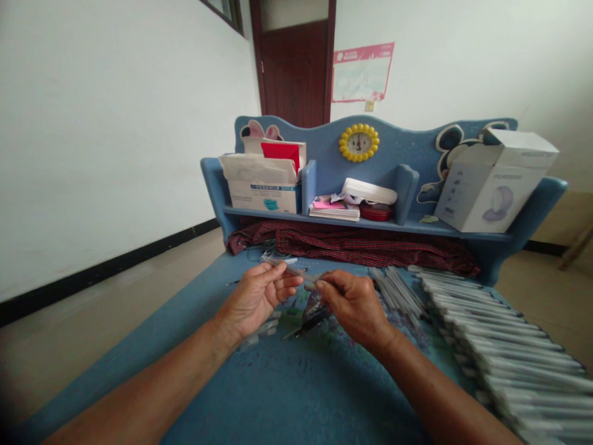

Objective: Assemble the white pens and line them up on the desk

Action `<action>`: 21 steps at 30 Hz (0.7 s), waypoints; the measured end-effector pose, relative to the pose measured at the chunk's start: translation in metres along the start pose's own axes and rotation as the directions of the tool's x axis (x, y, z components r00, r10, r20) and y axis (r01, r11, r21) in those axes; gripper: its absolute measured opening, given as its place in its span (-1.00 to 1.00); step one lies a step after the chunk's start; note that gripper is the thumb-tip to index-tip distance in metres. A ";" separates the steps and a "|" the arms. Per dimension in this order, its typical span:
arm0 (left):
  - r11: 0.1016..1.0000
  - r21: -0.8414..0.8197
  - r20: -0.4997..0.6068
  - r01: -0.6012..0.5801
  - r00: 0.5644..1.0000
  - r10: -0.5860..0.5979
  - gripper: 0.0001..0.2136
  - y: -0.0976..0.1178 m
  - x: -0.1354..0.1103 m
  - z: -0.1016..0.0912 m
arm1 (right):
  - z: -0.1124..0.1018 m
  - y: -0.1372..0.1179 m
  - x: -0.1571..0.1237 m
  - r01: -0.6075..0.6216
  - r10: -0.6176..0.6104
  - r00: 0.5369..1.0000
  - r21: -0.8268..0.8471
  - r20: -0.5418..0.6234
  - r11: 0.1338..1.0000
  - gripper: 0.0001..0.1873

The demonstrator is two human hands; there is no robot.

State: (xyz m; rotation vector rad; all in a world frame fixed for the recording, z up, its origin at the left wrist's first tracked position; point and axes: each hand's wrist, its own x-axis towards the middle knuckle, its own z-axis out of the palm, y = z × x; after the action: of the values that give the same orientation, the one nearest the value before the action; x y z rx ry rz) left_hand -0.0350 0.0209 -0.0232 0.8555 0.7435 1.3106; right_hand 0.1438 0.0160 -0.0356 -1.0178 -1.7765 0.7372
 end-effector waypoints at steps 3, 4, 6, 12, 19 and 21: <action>0.999 0.038 0.031 -0.027 0.999 0.025 -0.93 0.000 -0.001 0.001 | -0.001 -0.002 0.000 -0.116 0.102 0.987 0.113 0.127 0.987 -0.58; 0.999 0.043 0.036 -0.026 0.999 0.025 -0.93 0.000 -0.001 0.001 | -0.002 -0.002 0.001 -0.162 0.138 0.977 0.148 0.160 0.976 -0.55; 0.999 0.039 0.033 -0.021 0.999 0.020 -0.94 0.001 -0.001 0.001 | -0.002 -0.004 0.001 -0.220 0.184 0.964 0.188 0.191 0.957 -0.51; 0.999 0.012 -0.020 -0.039 0.999 0.039 -0.97 0.001 0.002 -0.002 | -0.004 -0.001 0.003 -0.134 0.107 0.986 0.214 0.131 0.968 -0.67; 0.999 0.038 0.020 -0.024 1.000 0.023 -0.96 0.001 0.000 0.000 | -0.002 -0.001 0.001 -0.171 0.143 0.974 0.161 0.173 0.972 -0.53; 0.999 0.034 0.015 -0.027 1.000 0.026 -0.97 0.001 0.000 0.000 | -0.003 -0.003 0.002 -0.216 0.183 0.966 0.177 0.182 0.960 -0.49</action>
State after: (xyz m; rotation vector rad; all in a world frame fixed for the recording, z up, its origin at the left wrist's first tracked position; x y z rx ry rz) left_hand -0.0353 0.0205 -0.0219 0.9039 0.7474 1.3173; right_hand 0.1451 0.0163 -0.0318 -1.0370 -1.7140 1.1288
